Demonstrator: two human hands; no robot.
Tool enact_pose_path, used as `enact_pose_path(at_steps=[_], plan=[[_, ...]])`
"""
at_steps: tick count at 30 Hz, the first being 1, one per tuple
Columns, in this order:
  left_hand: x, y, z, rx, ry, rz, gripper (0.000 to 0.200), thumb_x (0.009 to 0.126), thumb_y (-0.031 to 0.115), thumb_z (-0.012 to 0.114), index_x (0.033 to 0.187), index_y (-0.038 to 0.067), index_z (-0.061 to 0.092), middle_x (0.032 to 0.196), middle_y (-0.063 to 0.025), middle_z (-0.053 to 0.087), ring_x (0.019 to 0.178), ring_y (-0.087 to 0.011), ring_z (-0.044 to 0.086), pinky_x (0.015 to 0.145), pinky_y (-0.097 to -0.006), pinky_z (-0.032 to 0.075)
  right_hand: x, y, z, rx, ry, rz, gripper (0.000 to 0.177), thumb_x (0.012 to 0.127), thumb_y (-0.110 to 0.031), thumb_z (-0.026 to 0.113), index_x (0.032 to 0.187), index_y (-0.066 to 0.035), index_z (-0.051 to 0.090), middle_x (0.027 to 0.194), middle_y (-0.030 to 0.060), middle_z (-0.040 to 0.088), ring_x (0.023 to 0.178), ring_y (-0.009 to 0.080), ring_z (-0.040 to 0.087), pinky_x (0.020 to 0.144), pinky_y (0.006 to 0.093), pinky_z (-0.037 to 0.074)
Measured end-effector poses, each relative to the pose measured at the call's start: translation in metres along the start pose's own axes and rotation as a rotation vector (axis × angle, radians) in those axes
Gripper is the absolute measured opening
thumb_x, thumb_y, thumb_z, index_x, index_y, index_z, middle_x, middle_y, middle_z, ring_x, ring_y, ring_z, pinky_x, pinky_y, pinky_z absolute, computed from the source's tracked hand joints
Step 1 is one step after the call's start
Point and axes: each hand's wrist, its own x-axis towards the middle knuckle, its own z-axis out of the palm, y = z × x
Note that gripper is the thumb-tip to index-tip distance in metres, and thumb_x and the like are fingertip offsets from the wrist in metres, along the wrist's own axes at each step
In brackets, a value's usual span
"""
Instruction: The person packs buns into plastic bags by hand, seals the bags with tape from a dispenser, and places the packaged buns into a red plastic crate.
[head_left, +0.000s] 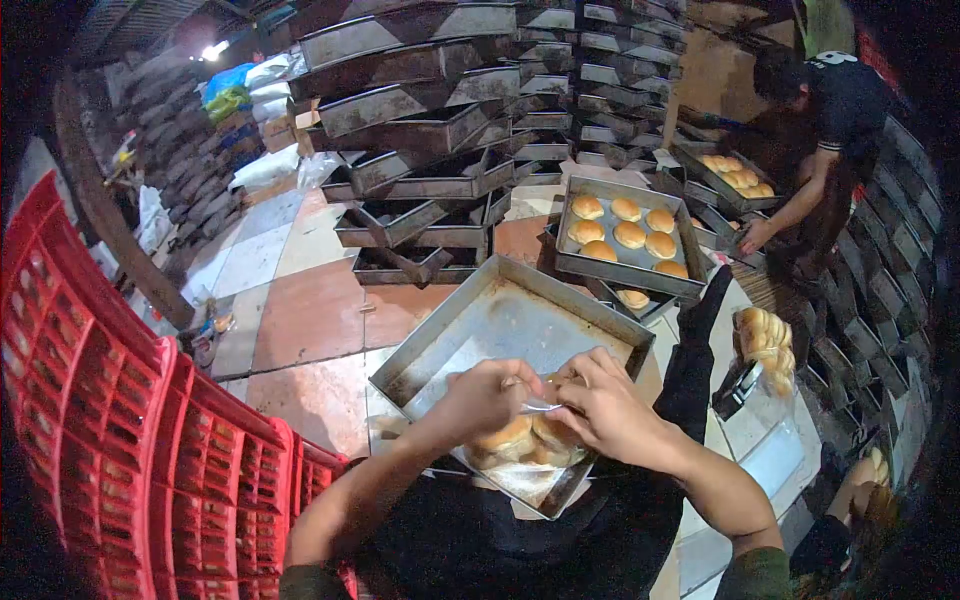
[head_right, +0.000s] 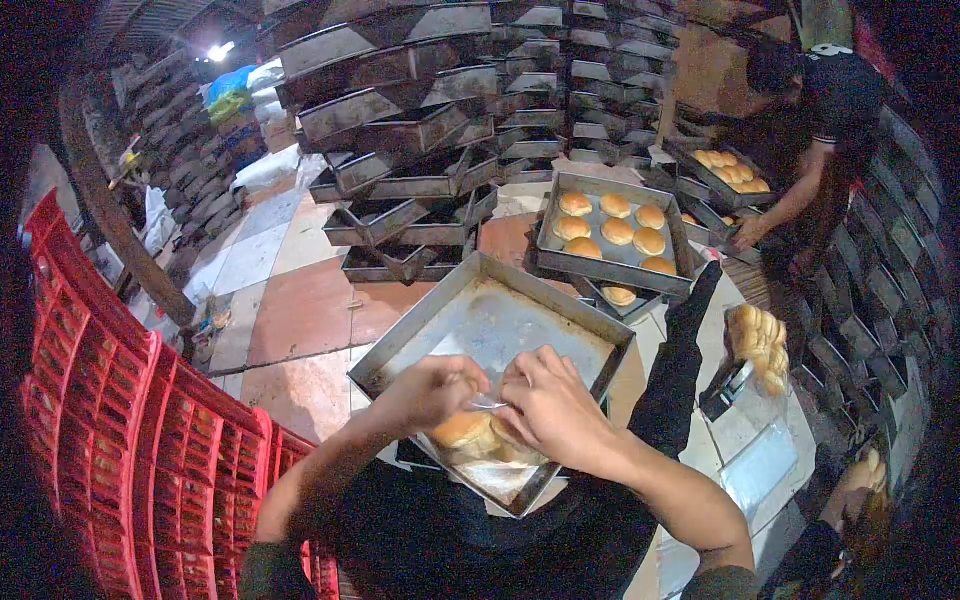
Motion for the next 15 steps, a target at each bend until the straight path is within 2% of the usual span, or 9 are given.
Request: enact_pose_path(at_steps=[2,3,5,6,7,9,11,13,15], plan=[[-0.012,-0.001,0.007,0.86,0.237,0.57,0.018,0.08,0.023,0.064,0.091,0.009,0.063,0.068,-0.0046,0.057,0.067,-0.0211,0.055,0.075,-0.0328,0.036,0.004,-0.001,-0.009,0.034,-0.088,0.072,0.019,0.079,-0.023,0.062,0.08,-0.004,0.062,0.085,0.0118,0.055,0.086,0.0308,0.049,0.076,0.0399,0.039],[-0.013,0.001,0.007,0.861,0.236,0.568,0.018,0.08,0.023,0.064,0.091,0.009,0.063,0.068,-0.0046,0.057,0.067,-0.0211,0.055,0.075,-0.0328,0.036,0.006,-0.001,-0.011,0.069,-0.179,0.139,0.019,0.079,-0.023,0.063,0.08,-0.005,0.063,0.082,0.0127,0.057,0.083,0.0315,0.052,0.075,0.0406,0.04],[-0.016,0.004,0.006,0.957,0.241,0.66,0.019,0.082,0.025,0.062,0.093,0.009,0.063,0.074,-0.0085,0.06,0.076,-0.028,0.057,0.083,-0.0391,0.03,0.008,0.009,-0.001,0.161,-0.15,0.148,0.02,0.08,-0.024,0.063,0.081,-0.005,0.063,0.078,0.0137,0.059,0.077,0.032,0.054,0.071,0.0407,0.042],[-0.014,0.005,0.004,0.955,0.241,0.655,0.019,0.082,0.025,0.062,0.093,0.009,0.063,0.074,-0.0085,0.06,0.076,-0.028,0.057,0.083,-0.0391,0.03,0.01,0.01,0.001,0.251,-0.124,0.159,0.021,0.08,-0.026,0.063,0.082,-0.005,0.063,0.074,0.0147,0.06,0.072,0.0324,0.056,0.068,0.0409,0.044],[-0.011,0.006,0.001,0.918,0.142,0.542,0.019,0.083,0.022,0.061,0.095,0.008,0.061,0.076,-0.0076,0.061,0.077,-0.0243,0.058,0.081,-0.0368,0.033,0.01,0.01,-0.003,0.413,-0.175,0.31,0.022,0.082,-0.025,0.063,0.083,-0.003,0.063,0.069,0.0131,0.061,0.062,0.0267,0.058,0.061,0.0377,0.046],[-0.008,0.001,-0.004,0.877,0.046,0.428,0.018,0.084,0.02,0.06,0.097,0.007,0.06,0.078,-0.0067,0.062,0.079,-0.0206,0.058,0.078,-0.0345,0.036,0.007,0.024,0.0,0.692,-0.212,0.507,0.016,0.084,-0.017,0.06,0.087,-0.002,0.061,0.071,0.0096,0.06,0.064,0.0164,0.055,0.06,0.0318,0.045],[-0.004,-0.009,-0.008,0.318,-0.036,0.13,0.018,0.085,0.015,0.058,0.1,0.004,0.055,0.079,-0.0036,0.061,0.079,-0.0116,0.055,0.072,-0.0282,0.04,0.005,0.025,0.001,0.819,-0.181,0.6,0.013,0.085,-0.014,0.059,0.089,-0.001,0.06,0.071,0.0089,0.059,0.064,0.0138,0.053,0.06,0.0304,0.045],[0.004,-0.016,-0.007,0.253,-0.01,0.077,0.017,0.086,0.012,0.057,0.1,0.003,0.053,0.079,-0.0028,0.06,0.079,-0.009,0.053,0.07,-0.0255,0.041,0.0,0.019,0.008,0.578,-0.072,0.445,0.015,0.084,-0.014,0.059,0.093,-0.002,0.059,0.072,0.01,0.06,0.065,0.0186,0.055,0.062,0.0333,0.045],[0.01,-0.025,-0.007,0.187,0.018,0.017,0.016,0.087,0.01,0.056,0.1,0.002,0.051,0.079,-0.002,0.059,0.079,-0.0064,0.05,0.067,-0.0228,0.042,-0.003,0.002,0.001,0.205,0.005,0.154,0.018,0.081,-0.018,0.062,0.091,-0.003,0.06,0.084,0.011,0.058,0.08,0.0284,0.052,0.074,0.0388,0.042]])
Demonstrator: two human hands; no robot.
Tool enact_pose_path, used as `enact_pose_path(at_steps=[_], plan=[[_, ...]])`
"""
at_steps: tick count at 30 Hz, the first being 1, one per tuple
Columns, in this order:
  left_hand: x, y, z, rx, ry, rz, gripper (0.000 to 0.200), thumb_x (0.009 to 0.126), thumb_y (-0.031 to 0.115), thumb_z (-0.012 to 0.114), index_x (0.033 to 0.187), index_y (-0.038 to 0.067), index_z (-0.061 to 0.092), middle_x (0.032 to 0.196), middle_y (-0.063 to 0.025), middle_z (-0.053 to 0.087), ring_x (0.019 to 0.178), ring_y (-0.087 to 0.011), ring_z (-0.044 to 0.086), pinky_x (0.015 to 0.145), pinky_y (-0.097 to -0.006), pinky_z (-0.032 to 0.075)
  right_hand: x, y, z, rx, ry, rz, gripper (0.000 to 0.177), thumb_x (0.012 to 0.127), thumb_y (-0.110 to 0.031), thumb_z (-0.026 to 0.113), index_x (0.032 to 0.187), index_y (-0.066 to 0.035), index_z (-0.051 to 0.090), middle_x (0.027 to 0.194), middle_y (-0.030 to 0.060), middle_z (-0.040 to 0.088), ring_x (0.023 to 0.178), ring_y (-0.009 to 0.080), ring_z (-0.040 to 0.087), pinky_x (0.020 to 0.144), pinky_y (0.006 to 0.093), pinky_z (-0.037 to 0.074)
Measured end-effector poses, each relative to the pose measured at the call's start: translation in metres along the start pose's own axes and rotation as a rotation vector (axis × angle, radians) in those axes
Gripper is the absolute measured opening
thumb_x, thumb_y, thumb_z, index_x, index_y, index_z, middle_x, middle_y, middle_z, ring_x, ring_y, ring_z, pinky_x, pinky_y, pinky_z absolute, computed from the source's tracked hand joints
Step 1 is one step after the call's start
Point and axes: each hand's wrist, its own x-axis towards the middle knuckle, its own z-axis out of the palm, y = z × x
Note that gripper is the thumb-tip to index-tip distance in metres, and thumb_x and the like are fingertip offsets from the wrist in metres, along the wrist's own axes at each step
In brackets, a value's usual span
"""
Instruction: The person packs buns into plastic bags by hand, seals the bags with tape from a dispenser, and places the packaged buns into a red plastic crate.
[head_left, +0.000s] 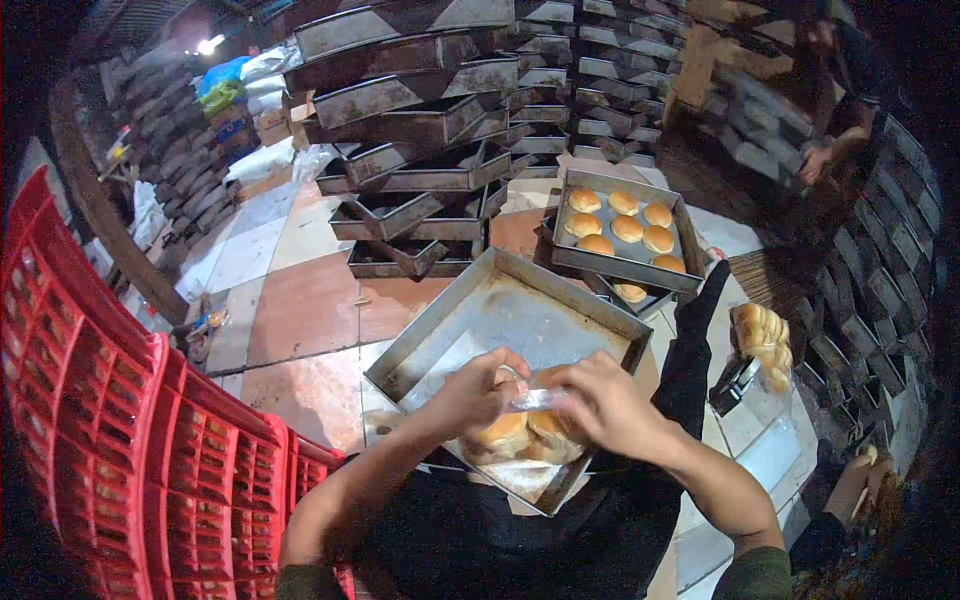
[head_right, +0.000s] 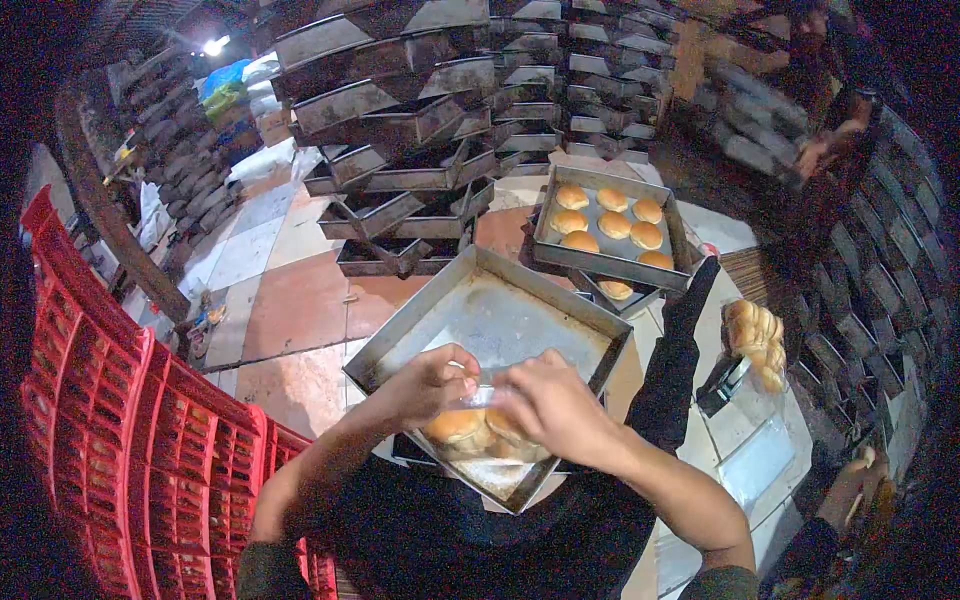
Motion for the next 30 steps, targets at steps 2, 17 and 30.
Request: enact_pose_path(at_steps=[2,17,30], plan=[[0.005,-0.006,0.001,-0.29,-0.073,-0.018,0.014,0.084,0.014,0.058,0.097,0.01,0.057,0.074,-0.0043,0.061,0.072,-0.0147,0.056,0.084,-0.0393,0.038,-0.005,-0.003,0.006,-0.159,0.015,-0.137,0.019,0.08,-0.02,0.062,0.09,-0.003,0.061,0.089,0.0113,0.057,0.085,0.0312,0.05,0.077,0.0404,0.04],[0.049,0.01,-0.026,0.726,0.271,0.206,0.023,0.082,0.029,0.055,0.099,0.014,0.06,0.094,-0.0077,0.064,0.095,-0.0241,0.054,0.088,-0.0467,0.025,0.066,0.046,0.022,-0.403,0.139,-0.061,0.013,0.079,-0.017,0.058,0.083,-0.005,0.061,0.085,0.0137,0.057,0.088,0.0319,0.049,0.078,0.0426,0.037],[-0.055,-0.089,0.109,0.724,0.409,0.312,0.014,0.081,0.015,0.059,0.09,0.005,0.06,0.081,-0.0108,0.06,0.088,-0.0325,0.053,0.08,-0.0419,0.039,-0.093,0.017,0.1,-0.353,0.29,0.212,0.013,0.068,-0.021,0.071,0.075,-0.011,0.064,0.089,0.0074,0.048,0.093,0.029,0.043,0.079,0.0427,0.032]])
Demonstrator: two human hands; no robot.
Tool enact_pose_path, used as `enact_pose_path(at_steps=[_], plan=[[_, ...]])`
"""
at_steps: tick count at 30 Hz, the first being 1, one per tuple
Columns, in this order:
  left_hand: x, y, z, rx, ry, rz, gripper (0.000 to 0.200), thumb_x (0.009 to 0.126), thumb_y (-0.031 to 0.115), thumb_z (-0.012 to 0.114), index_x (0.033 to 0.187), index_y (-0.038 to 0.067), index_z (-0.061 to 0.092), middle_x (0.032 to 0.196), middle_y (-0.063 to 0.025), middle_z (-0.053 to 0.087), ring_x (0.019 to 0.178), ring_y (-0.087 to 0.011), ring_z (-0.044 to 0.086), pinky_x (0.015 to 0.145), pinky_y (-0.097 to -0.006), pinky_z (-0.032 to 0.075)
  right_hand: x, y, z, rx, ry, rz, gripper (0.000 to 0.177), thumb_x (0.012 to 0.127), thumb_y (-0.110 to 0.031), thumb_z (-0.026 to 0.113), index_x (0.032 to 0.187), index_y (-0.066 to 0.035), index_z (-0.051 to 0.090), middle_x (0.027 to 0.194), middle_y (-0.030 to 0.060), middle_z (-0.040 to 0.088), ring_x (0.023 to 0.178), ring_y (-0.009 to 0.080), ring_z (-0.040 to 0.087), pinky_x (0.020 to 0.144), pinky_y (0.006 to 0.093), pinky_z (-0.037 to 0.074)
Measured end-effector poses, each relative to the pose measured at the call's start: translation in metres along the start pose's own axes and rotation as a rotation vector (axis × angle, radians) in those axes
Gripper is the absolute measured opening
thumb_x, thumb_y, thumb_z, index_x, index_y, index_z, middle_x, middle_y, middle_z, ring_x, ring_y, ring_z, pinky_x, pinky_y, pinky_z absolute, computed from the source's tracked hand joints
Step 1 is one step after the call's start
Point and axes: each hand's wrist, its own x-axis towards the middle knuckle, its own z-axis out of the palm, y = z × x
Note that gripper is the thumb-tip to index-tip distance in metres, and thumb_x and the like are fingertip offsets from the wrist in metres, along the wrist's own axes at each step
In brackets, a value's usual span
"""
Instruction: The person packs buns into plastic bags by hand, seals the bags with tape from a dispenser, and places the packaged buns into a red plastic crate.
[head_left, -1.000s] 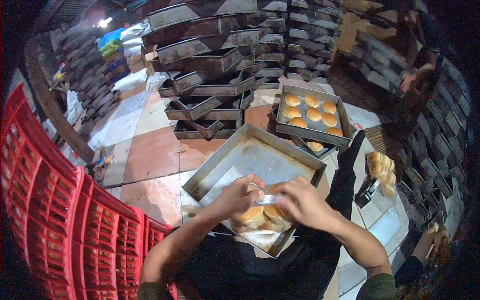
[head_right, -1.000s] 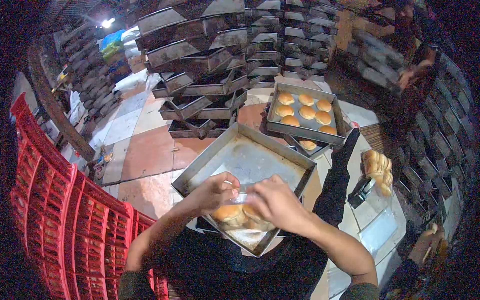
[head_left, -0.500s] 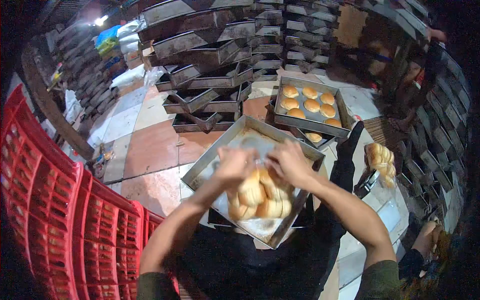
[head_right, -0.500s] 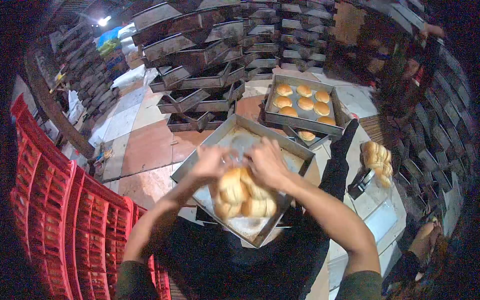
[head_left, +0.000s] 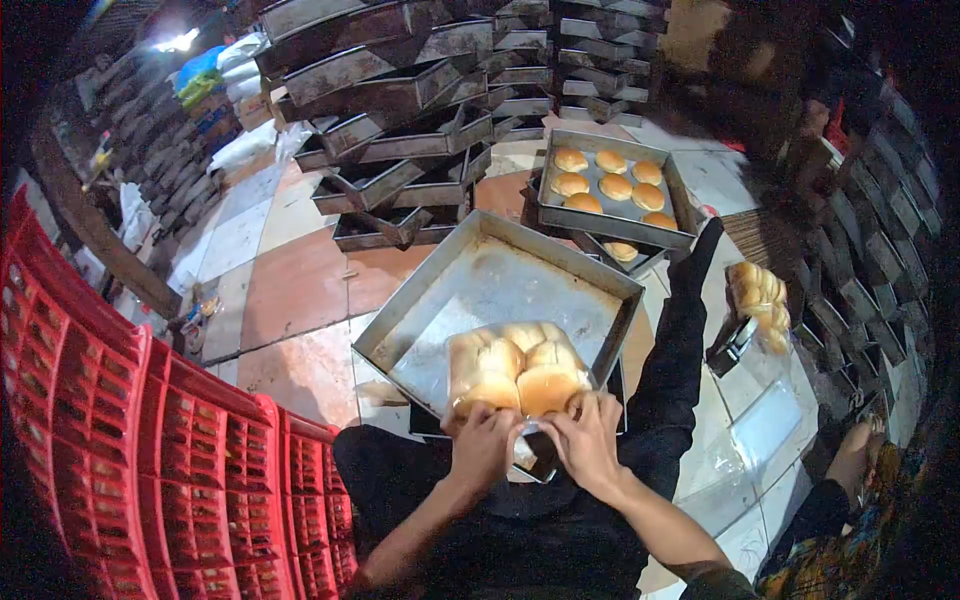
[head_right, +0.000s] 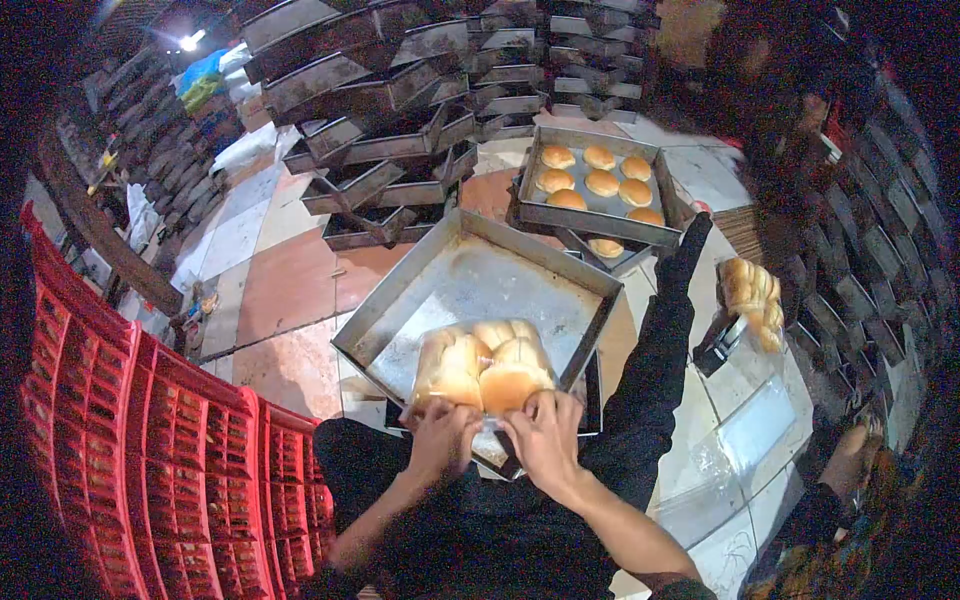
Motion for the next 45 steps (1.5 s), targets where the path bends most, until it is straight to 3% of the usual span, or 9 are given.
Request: enact_pose_path(at_steps=[8,23,32,34,37,39,41,42,45], plan=[[-0.028,0.029,0.001,0.392,0.102,-0.1,0.017,0.077,0.025,0.061,0.089,0.012,0.059,0.094,-0.0057,0.051,0.096,-0.0258,0.045,0.082,-0.0485,0.028,-0.027,-0.013,0.024,0.004,0.077,0.083,0.016,0.07,-0.018,0.069,0.072,-0.003,0.062,0.1,0.011,0.047,0.102,0.032,0.038,0.083,0.0459,0.028],[-0.032,0.016,0.023,0.542,0.306,0.002,0.023,0.076,0.031,0.062,0.092,0.016,0.058,0.099,-0.0009,0.05,0.101,-0.0205,0.042,0.085,-0.043,0.026,-0.024,-0.018,0.032,-0.001,0.027,0.173,0.022,0.075,-0.019,0.065,0.083,0.002,0.063,0.104,0.0136,0.048,0.105,0.0339,0.038,0.084,0.0476,0.03],[-0.032,0.007,0.028,0.392,0.016,-0.014,0.018,0.075,0.021,0.055,0.087,0.01,0.062,0.106,-0.0082,0.049,0.104,-0.0321,0.039,0.085,-0.0487,0.027,-0.038,-0.005,0.031,0.018,0.157,0.159,0.03,0.071,-0.024,0.071,0.09,-0.005,0.059,0.103,0.0115,0.048,0.1,0.0315,0.043,0.081,0.0457,0.033],[-0.03,0.008,0.028,0.402,0.021,0.013,0.018,0.074,0.021,0.056,0.086,0.01,0.063,0.106,-0.0105,0.048,0.103,-0.0352,0.038,0.086,-0.0513,0.027,-0.04,0.025,0.017,0.132,0.24,0.134,0.041,0.071,-0.025,0.073,0.101,-0.007,0.052,0.105,0.0131,0.045,0.096,0.032,0.045,0.081,0.0435,0.037],[-0.026,0.013,0.02,0.383,-0.056,-0.036,0.019,0.073,0.021,0.056,0.086,0.01,0.064,0.107,-0.0142,0.048,0.102,-0.0398,0.037,0.088,-0.0553,0.026,-0.017,0.11,-0.061,-0.026,0.308,0.284,0.027,0.074,-0.016,0.064,0.095,-0.002,0.056,0.094,0.0188,0.055,0.091,0.0338,0.053,0.079,0.0423,0.042],[-0.017,0.023,0.01,0.347,-0.135,-0.091,0.019,0.073,0.022,0.057,0.086,0.01,0.065,0.108,-0.0156,0.048,0.102,-0.0413,0.037,0.089,-0.0566,0.025,-0.036,0.224,-0.052,-0.099,0.748,0.629,0.017,0.082,-0.011,0.057,0.094,0.0,0.054,0.083,0.0191,0.057,0.08,0.0318,0.056,0.069,0.0379,0.045],[-0.009,0.032,0.004,0.396,-0.189,-0.127,0.02,0.072,0.023,0.059,0.086,0.011,0.066,0.108,-0.0174,0.048,0.101,-0.0429,0.037,0.088,-0.0563,0.026,-0.08,0.352,-0.05,-0.14,0.576,0.996,0.02,0.089,-0.018,0.051,0.102,-0.002,0.052,0.072,0.0157,0.06,0.056,0.0247,0.058,0.053,0.0348,0.047],[-0.014,0.025,0.006,0.305,-0.154,-0.149,0.02,0.073,0.025,0.059,0.085,0.01,0.066,0.108,-0.0189,0.047,0.102,-0.0442,0.037,0.088,-0.0567,0.026,-0.086,0.379,-0.053,0.465,0.604,1.282,0.025,0.091,-0.022,0.05,0.11,-0.006,0.049,0.075,0.0148,0.061,0.053,0.022,0.057,0.049,0.03,0.046],[-0.019,0.011,0.015,0.355,-0.209,-0.172,0.02,0.076,0.027,0.059,0.086,0.011,0.066,0.107,-0.0214,0.046,0.103,-0.0456,0.036,0.086,-0.0583,0.027,-0.089,0.413,-0.059,1.118,0.708,1.335,0.03,0.093,-0.027,0.048,0.116,-0.009,0.046,0.087,0.0169,0.06,0.069,0.0251,0.061,0.05,0.0273,0.05]])
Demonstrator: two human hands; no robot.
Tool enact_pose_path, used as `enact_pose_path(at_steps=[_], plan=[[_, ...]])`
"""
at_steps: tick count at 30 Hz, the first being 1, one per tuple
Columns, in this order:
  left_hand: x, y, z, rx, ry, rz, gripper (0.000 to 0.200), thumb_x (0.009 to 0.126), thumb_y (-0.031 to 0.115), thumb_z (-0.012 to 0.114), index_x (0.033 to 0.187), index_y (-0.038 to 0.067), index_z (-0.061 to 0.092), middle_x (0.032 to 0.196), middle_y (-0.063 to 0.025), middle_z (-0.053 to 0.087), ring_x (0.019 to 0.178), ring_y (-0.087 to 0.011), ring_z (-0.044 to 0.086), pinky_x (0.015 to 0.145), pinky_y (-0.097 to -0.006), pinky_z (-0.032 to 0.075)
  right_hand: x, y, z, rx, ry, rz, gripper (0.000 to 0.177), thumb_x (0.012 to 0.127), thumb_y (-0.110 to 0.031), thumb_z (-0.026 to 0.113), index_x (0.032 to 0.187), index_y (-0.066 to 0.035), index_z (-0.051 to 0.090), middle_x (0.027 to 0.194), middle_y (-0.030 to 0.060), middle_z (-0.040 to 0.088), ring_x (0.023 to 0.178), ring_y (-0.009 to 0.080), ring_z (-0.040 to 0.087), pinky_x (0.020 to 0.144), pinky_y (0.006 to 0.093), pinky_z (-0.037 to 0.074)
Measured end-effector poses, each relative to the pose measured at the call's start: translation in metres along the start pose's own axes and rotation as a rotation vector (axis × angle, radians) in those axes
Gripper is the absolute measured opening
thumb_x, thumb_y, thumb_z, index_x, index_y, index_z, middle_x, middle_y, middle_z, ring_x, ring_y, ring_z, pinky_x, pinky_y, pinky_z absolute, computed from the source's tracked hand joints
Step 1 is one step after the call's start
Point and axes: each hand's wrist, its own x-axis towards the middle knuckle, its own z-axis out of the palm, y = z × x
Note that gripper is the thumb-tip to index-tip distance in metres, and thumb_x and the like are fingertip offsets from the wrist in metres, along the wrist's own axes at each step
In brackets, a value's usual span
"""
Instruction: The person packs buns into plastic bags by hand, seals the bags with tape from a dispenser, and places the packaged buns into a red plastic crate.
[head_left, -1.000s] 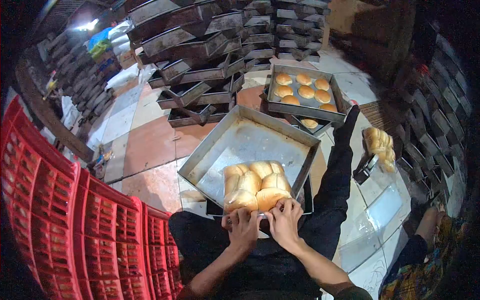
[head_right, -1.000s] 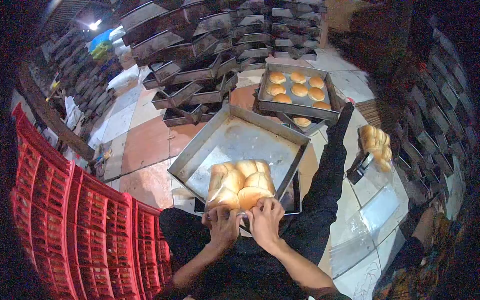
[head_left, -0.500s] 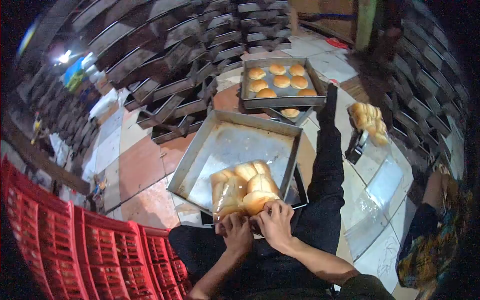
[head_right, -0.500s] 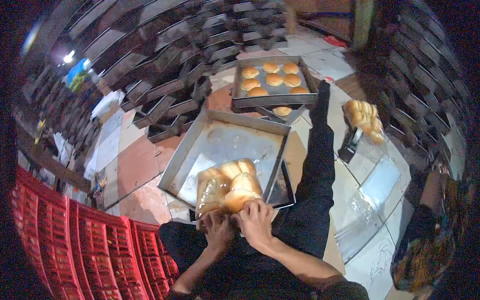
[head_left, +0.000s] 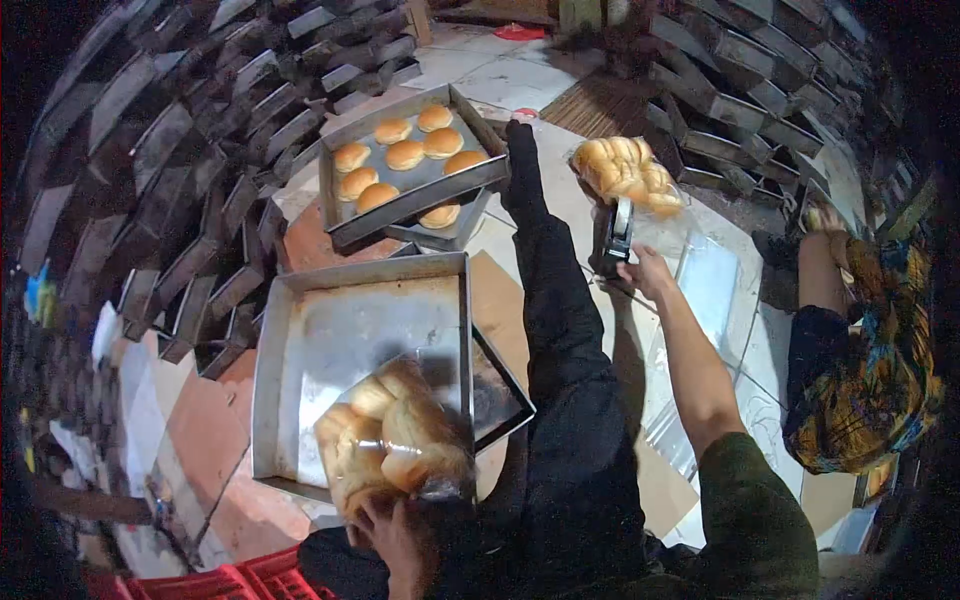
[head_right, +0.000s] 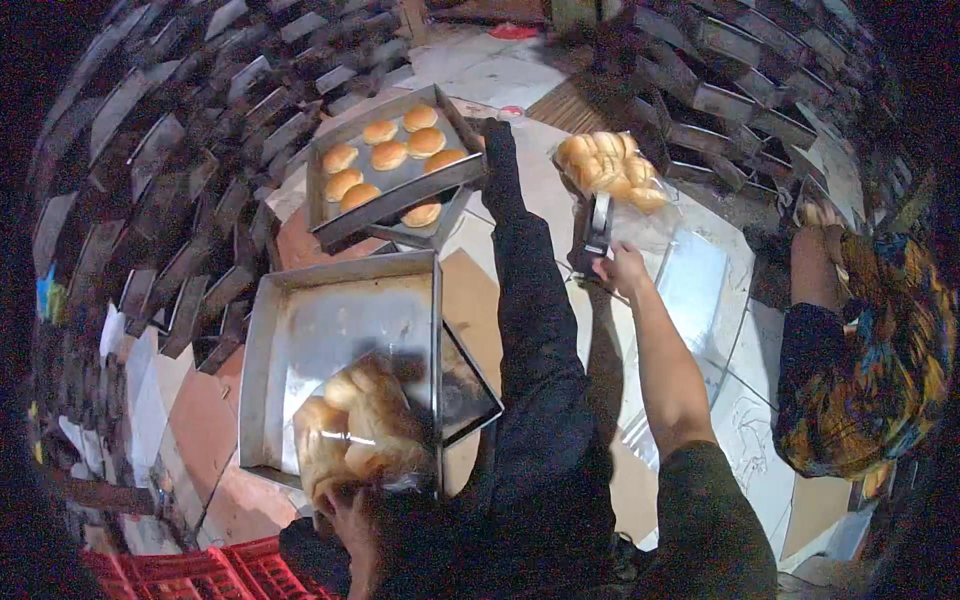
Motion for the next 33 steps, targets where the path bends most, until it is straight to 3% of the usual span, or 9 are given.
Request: enact_pose_path(at_steps=[5,7,11,17,20,22,24,28,33], plan=[[0.002,0.012,-0.017,0.088,-0.034,-0.03,0.015,0.075,0.019,0.062,0.089,0.017,0.067,0.108,-0.0159,0.048,0.104,-0.0396,0.04,0.089,-0.0501,0.034,0.03,-0.007,0.003,0.029,-0.105,0.23,0.022,0.093,-0.022,0.047,0.106,-0.004,0.047,0.091,0.0243,0.056,0.07,0.0284,0.06,0.055,0.0346,0.056],[0.002,0.009,-0.015,-0.003,-0.1,-0.063,0.017,0.079,0.026,0.058,0.084,0.012,0.066,0.114,-0.028,0.043,0.105,-0.0487,0.036,0.086,-0.0596,0.028,0.041,-0.005,0.007,0.072,0.018,0.291,0.02,0.093,-0.02,0.047,0.103,-0.003,0.049,0.093,0.022,0.056,0.074,0.0286,0.059,0.057,0.037,0.055],[-0.003,0.005,-0.007,0.046,0.021,-0.045,0.016,0.078,0.026,0.059,0.083,0.012,0.067,0.114,-0.0274,0.043,0.105,-0.0483,0.036,0.087,-0.0593,0.028,0.022,-0.001,0.021,0.023,0.086,0.244,0.022,0.094,-0.021,0.045,0.109,-0.007,0.051,0.097,0.018,0.059,0.08,0.0288,0.06,0.061,0.0349,0.053],[-0.002,0.004,-0.006,0.001,0.009,-0.043,0.016,0.078,0.024,0.059,0.082,0.011,0.067,0.114,-0.0259,0.044,0.105,-0.0457,0.036,0.086,-0.0553,0.028,-0.013,0.067,0.009,-0.12,0.021,-0.365,0.019,0.088,-0.024,0.059,0.091,-0.005,0.059,0.081,0.0031,0.059,0.07,0.014,0.05,0.062,0.0285,0.043],[-0.003,0.0,-0.006,0.122,0.04,0.008,0.016,0.079,0.024,0.059,0.081,0.01,0.066,0.113,-0.0244,0.043,0.104,-0.044,0.036,0.084,-0.0539,0.028,0.02,0.1,0.005,-0.128,0.133,-0.303,0.017,0.088,-0.019,0.057,0.079,-0.004,0.061,0.075,0.0032,0.057,0.066,0.0139,0.049,0.059,0.028,0.041],[0.003,0.01,-0.019,0.009,0.019,-0.002,0.017,0.081,0.024,0.058,0.082,0.01,0.066,0.11,-0.0236,0.044,0.102,-0.0441,0.037,0.084,-0.0545,0.028,0.056,0.115,-0.007,0.099,-0.223,0.101,0.015,0.088,-0.013,0.052,0.081,-0.002,0.059,0.073,0.0051,0.057,0.065,0.0156,0.051,0.058,0.0282,0.042],[0.006,0.01,-0.02,-0.003,0.046,0.013,0.017,0.081,0.025,0.057,0.082,0.01,0.066,0.108,-0.0231,0.045,0.101,-0.0442,0.037,0.084,-0.0546,0.028,0.031,0.091,-0.003,0.085,-0.286,0.152,0.013,0.087,-0.01,0.048,0.086,0.0,0.056,0.076,0.0066,0.058,0.064,0.0168,0.052,0.059,0.028,0.044],[0.025,0.007,-0.041,-0.067,-0.012,0.01,0.018,0.081,0.025,0.057,0.083,0.009,0.066,0.104,-0.0211,0.047,0.1,-0.043,0.039,0.084,-0.0541,0.028,-0.083,0.049,0.033,0.008,-0.054,-0.276,0.023,0.093,-0.021,0.048,0.099,0.0,0.054,0.086,0.0086,0.059,0.071,0.015,0.056,0.06,0.0272,0.044],[0.06,0.012,-0.083,-0.07,-0.075,-0.034,0.021,0.08,0.03,0.059,0.085,0.012,0.068,0.105,-0.0148,0.049,0.103,-0.0371,0.04,0.085,-0.0533,0.028,-0.214,0.01,0.108,0.049,-0.634,-0.544,0.008,0.091,-0.012,0.05,0.093,-0.005,0.053,0.095,0.0105,0.056,0.088,0.0176,0.053,0.074,0.0292,0.042]])
